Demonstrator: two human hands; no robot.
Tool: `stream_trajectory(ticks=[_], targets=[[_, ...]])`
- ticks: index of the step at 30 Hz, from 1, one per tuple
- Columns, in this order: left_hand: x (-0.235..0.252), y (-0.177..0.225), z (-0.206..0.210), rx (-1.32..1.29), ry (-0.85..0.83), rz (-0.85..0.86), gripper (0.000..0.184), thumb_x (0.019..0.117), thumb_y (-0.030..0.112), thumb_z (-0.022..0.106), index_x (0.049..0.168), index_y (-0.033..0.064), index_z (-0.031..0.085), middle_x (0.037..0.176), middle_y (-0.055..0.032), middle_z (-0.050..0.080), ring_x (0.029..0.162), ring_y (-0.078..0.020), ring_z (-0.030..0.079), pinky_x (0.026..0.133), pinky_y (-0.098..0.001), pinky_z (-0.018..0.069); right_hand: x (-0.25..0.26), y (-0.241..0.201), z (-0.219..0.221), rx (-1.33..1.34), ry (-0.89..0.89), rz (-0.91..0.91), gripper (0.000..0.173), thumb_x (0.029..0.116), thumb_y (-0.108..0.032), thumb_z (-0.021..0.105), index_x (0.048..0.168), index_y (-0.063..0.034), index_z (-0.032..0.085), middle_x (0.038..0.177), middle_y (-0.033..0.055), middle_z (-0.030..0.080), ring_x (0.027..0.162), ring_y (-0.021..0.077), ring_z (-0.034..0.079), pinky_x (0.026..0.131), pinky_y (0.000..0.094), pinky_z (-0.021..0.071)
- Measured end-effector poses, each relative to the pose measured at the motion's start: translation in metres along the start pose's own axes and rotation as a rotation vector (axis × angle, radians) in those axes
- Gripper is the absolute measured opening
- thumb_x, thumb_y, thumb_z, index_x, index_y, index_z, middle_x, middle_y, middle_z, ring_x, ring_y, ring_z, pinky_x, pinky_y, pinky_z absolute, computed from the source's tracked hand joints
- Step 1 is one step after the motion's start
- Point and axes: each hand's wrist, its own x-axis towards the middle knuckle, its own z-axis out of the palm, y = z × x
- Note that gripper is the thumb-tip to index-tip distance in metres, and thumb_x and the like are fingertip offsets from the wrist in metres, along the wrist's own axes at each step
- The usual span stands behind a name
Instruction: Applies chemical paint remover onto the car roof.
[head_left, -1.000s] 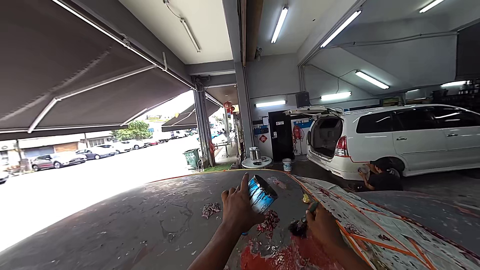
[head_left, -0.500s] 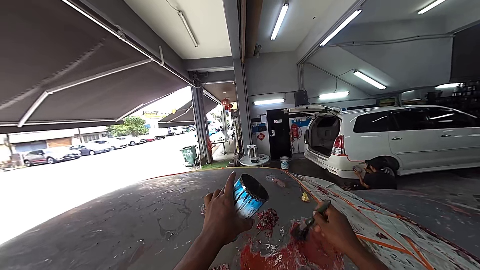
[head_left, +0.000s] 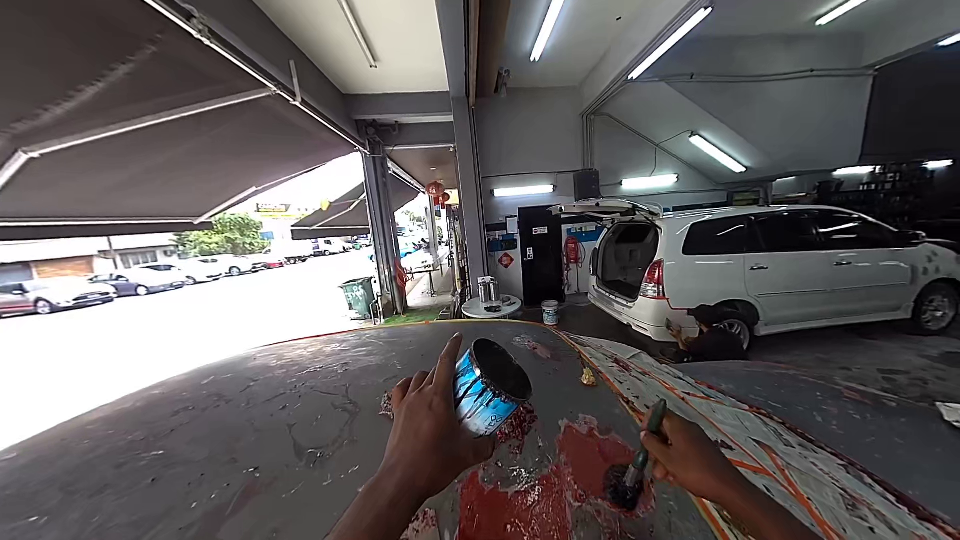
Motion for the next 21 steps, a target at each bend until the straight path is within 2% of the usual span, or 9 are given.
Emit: stream_trajectory(ticks=[5, 11, 15, 17, 21], targets=[[-0.008, 0.005, 0.003, -0.016, -0.002, 0.034, 0.143, 0.0491, 0.064, 0.09, 0.165, 0.0215, 0.017, 0.131, 0.0019, 0.066, 0.118, -0.0183, 0.061, 0.114, -0.0499, 0.0363, -0.015, 0.032, -0.017, 0.042, 0.083, 0.028, 0.021, 0.0994, -0.019, 0.058, 0.115, -0.0042, 0.059, 0.08, 0.0102, 0.07, 0.061, 0.0226, 0.07, 0.061, 0.0414, 0.0614], [-0.015, 0.001, -0.005, -0.008, 0.037, 0.052, 0.142, 0.0487, 0.063, 0.091, 0.165, 0.0236, 0.018, 0.127, 0.0027, 0.068, 0.116, -0.0174, 0.062, 0.113, -0.0494, 0.0371, -0.041, 0.024, -0.003, 0.092, 0.029, -0.04, 0.019, 0.0962, -0.02, 0.059, 0.109, -0.0063, 0.059, 0.075, 0.0087, 0.069, 0.057, 0.0223, 0.069, 0.056, 0.0407, 0.0617], [-0.016, -0.002, -0.007, -0.02, 0.104, 0.074, 0.143, 0.0461, 0.064, 0.091, 0.164, 0.0214, 0.022, 0.125, 0.0029, 0.069, 0.112, -0.0173, 0.064, 0.11, -0.0512, 0.0406, -0.007, 0.036, -0.005, 0.012, 0.19, 0.055, 0.019, 0.0975, -0.021, 0.06, 0.107, -0.0054, 0.06, 0.075, 0.0087, 0.069, 0.057, 0.0222, 0.07, 0.058, 0.0421, 0.0611], [-0.02, -0.002, -0.01, -0.013, 0.091, 0.061, 0.143, 0.0463, 0.064, 0.09, 0.164, 0.0213, 0.021, 0.127, 0.0025, 0.069, 0.113, -0.0184, 0.064, 0.109, -0.0518, 0.0403, 0.017, 0.039, 0.0, -0.023, 0.279, 0.07, 0.022, 0.099, -0.022, 0.06, 0.112, -0.0045, 0.06, 0.077, 0.0093, 0.069, 0.061, 0.0234, 0.07, 0.061, 0.0449, 0.0606], [-0.026, 0.001, -0.016, 0.009, 0.017, 0.036, 0.143, 0.0488, 0.062, 0.091, 0.165, 0.0215, 0.018, 0.132, 0.0016, 0.067, 0.118, -0.0197, 0.062, 0.113, -0.051, 0.0361, 0.063, 0.026, 0.029, -0.004, 0.402, 0.064, 0.031, 0.1019, -0.022, 0.058, 0.123, 0.0012, 0.058, 0.085, 0.0156, 0.07, 0.072, 0.0298, 0.072, 0.071, 0.0514, 0.0593]])
